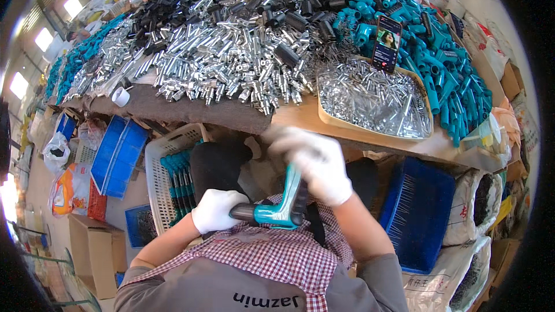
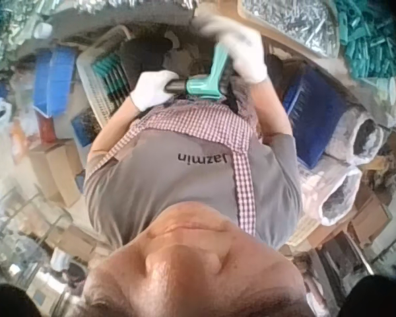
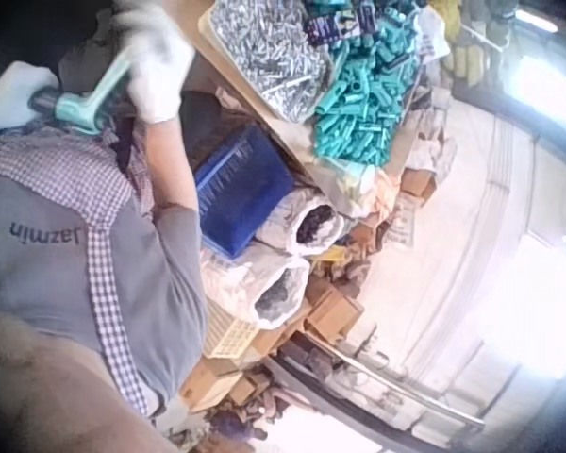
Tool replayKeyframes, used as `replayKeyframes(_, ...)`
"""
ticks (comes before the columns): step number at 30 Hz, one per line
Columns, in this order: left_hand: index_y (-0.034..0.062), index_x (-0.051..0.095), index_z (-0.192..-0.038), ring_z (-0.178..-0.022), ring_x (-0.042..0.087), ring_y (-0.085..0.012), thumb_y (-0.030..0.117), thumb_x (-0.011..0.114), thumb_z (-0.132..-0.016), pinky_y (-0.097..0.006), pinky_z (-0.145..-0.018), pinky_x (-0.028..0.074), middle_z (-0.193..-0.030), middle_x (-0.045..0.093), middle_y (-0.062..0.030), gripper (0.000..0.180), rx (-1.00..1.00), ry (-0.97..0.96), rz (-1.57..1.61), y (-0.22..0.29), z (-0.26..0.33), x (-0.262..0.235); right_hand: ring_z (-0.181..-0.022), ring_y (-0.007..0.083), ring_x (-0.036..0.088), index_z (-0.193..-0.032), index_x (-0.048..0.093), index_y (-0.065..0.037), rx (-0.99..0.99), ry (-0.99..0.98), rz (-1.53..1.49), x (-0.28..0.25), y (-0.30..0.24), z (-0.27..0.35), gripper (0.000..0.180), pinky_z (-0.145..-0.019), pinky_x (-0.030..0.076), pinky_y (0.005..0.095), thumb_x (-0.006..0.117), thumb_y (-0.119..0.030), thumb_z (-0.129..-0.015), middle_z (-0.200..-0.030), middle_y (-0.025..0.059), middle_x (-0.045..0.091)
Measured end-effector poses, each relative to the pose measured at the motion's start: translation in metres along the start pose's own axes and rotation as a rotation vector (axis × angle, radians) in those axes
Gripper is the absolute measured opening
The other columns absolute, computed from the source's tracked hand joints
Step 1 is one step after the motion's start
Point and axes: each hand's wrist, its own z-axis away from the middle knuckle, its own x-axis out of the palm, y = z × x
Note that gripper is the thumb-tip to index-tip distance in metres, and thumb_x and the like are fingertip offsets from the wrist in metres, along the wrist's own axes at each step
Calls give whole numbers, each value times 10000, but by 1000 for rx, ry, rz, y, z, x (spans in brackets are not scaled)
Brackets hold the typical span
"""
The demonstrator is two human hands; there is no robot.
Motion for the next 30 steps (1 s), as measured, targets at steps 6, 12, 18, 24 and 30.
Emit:
replayKeyframes(6, 34, 673, -952, -730, 691, -314, 175, 793, -762, -368, -666, 550, -815, 678, -175, 266, -233, 111, 36, -13, -5, 6, -1271, 372, 564, -1027, 701, -3, -229, -163, 277, 25, -11, -4, 301, -1108, 378, 486, 658, -259, -876, -1180, 209, 679)
replayKeyframes(12, 25, 673, -984, -714, 697, -226, 104, 813, -767, -314, -672, 539, -804, 689, -164, 270, -376, 397, 376, -22, -9, 7, -1216, 362, 576, -985, 717, -41, -204, 113, 111, 37, -8, 6, 214, -1031, 445, 468, 700, -178, -821, -1294, 198, 607)
replayKeyframes(18, 103, 656, -953, -729, 691, -337, 268, 669, -837, -421, -614, 550, -791, 673, -128, 202, -141, -275, -283, 13, -17, -31, -815, 310, 704, -1003, 741, -65, 423, -291, 846, -14, 50, 1, 291, -730, 556, 376, 586, -304, -939, -894, 148, 721)
replayKeyframes(24, 116, 680, -1027, -872, 674, -306, 296, 747, -756, -421, -786, 549, -889, 675, -102, 332, 250, -151, -246, -1, -92, -79, -783, 218, 673, -1356, 520, -18, 545, -346, 131, 28, 62, 13, 544, -739, 534, 354, 537, -428, -998, -896, 114, 694)
replayKeyframes(30, 134, 684, -1160, -1072, 618, -302, 226, 636, -883, -420, -936, 501, -1116, 639, -119, 297, -188, 314, -631, -118, -173, -141, -745, 128, 606, -1267, 511, 1, 563, -113, -188, 20, 65, 29, 484, -671, 514, 266, 638, -322, -929, -877, 71, 611)
